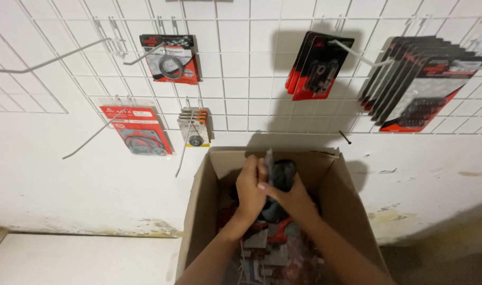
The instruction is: Wiping dust off packaged auto parts with a cloth and organizing them inside a cardboard box or hanging them on a rack.
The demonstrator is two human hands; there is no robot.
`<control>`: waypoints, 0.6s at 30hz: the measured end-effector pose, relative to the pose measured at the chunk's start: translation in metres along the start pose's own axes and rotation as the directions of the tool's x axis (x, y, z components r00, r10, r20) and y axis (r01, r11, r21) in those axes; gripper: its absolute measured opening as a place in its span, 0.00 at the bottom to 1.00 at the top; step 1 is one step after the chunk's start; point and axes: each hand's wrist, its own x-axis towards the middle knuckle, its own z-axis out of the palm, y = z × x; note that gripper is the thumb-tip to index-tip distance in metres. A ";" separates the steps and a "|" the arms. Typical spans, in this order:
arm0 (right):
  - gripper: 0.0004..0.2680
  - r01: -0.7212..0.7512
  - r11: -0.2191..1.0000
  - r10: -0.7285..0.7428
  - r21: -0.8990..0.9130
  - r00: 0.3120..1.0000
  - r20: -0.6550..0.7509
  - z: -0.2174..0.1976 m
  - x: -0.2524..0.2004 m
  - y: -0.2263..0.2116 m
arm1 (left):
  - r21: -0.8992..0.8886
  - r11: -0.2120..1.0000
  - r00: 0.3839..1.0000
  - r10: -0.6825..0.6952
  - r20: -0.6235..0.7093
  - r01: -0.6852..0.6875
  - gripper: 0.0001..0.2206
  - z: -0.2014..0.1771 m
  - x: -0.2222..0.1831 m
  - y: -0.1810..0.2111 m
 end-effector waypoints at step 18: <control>0.30 -0.148 0.989 0.149 0.016 0.968 -0.201 -0.049 0.018 -0.086 | -0.816 0.222 0.769 -0.529 0.359 0.534 0.16 -0.002 0.022 0.036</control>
